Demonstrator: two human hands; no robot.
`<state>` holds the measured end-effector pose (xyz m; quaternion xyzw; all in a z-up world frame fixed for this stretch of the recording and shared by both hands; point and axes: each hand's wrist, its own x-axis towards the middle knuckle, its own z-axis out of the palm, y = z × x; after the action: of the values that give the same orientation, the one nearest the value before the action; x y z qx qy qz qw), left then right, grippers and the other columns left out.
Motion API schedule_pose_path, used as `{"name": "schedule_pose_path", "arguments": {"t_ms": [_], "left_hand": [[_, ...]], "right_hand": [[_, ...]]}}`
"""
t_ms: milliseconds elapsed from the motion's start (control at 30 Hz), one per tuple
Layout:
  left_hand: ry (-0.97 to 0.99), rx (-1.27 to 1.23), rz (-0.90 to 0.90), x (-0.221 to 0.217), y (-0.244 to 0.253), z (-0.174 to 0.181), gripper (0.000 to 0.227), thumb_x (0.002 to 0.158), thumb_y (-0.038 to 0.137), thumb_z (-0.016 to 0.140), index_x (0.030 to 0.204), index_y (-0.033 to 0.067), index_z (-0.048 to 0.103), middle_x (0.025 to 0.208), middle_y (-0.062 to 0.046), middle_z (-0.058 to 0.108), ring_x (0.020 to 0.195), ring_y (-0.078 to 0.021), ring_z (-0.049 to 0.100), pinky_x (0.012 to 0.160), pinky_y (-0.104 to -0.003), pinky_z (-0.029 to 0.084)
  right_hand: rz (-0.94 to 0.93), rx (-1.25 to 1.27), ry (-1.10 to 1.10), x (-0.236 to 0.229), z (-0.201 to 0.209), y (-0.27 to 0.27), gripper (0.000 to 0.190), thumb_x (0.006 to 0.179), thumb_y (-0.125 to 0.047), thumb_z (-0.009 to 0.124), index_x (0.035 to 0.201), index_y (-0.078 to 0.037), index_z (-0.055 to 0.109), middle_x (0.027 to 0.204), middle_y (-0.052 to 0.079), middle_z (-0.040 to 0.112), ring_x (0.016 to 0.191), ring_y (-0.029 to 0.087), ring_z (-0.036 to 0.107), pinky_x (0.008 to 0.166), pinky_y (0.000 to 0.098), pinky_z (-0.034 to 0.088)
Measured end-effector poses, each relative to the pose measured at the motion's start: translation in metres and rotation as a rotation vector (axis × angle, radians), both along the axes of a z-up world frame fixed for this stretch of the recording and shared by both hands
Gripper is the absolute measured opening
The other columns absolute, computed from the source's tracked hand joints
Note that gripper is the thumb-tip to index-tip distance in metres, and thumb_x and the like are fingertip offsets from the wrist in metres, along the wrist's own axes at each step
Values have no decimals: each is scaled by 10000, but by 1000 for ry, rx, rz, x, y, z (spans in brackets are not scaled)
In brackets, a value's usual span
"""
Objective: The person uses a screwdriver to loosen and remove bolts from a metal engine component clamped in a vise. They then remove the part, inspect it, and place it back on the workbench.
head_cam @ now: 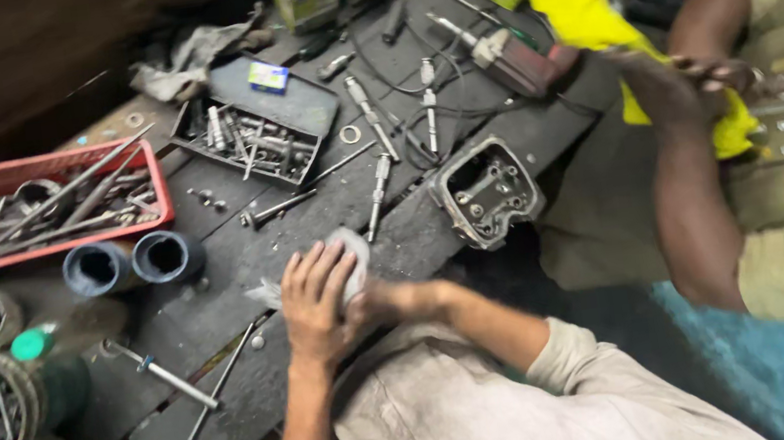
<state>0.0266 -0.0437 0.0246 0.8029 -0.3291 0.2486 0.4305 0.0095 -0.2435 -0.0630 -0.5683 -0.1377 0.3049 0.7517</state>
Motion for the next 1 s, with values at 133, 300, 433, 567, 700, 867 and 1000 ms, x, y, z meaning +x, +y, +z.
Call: {"name": "schedule_pose_path", "arguments": {"t_ms": [133,300,433,567,700,867,1000], "left_hand": [[164,-415,137,7,24,-24,216,850,204,536,703,99,654,655,-82,674,549,-238,542,552,-369,443],[573,-1267,-67,-18,36,-54,397,1013,217,521,638,94,471,538,-73,473,470,-218,407,517,-384,388],[754,-2016,-611,-18,65,-64,474,998,380,441,622,95,483,502,-56,372,471,-217,353,481,-375,361],[505,-1956,-548,-19,105,-60,465,1128,384,397,817,90,579,596,-46,464,556,-177,415,567,-333,380],[544,-2028,54,-25,101,-47,399,1104,457,401,1034,122,606,867,-26,617,783,-183,591,728,-350,507],[858,-1878,-72,-34,39,-37,515,1102,509,411,1327,89,604,1230,-85,671,1106,-235,631,948,-368,505],[880,-1725,118,-28,24,-47,711,1021,583,287,1569,132,330,1568,-35,409,1447,-193,397,1182,-355,330]], "right_hand": [[327,-225,-215,-19,-19,39,343,1061,-175,481,1365,-24,531,1107,77,553,1006,153,511,910,283,465],[463,-299,-481,-12,38,56,618,990,-164,547,1558,26,393,1295,188,604,1154,227,602,1005,337,507],[562,-35,-669,19,102,57,537,1019,-236,658,1466,5,484,1485,270,552,1402,314,517,1170,431,411],[491,68,-270,40,132,54,381,1047,-304,677,1301,-21,711,1313,267,688,1282,331,652,1155,464,502],[426,319,-219,45,138,63,428,1016,-259,700,1359,-6,674,1382,236,667,1329,340,615,1204,466,457],[285,553,-42,32,139,112,691,921,-293,734,1506,-13,493,1592,235,482,1552,365,402,1334,492,247],[302,346,-336,37,146,138,818,900,-291,706,1598,-17,382,1712,217,297,1648,338,191,1362,459,77]]}}
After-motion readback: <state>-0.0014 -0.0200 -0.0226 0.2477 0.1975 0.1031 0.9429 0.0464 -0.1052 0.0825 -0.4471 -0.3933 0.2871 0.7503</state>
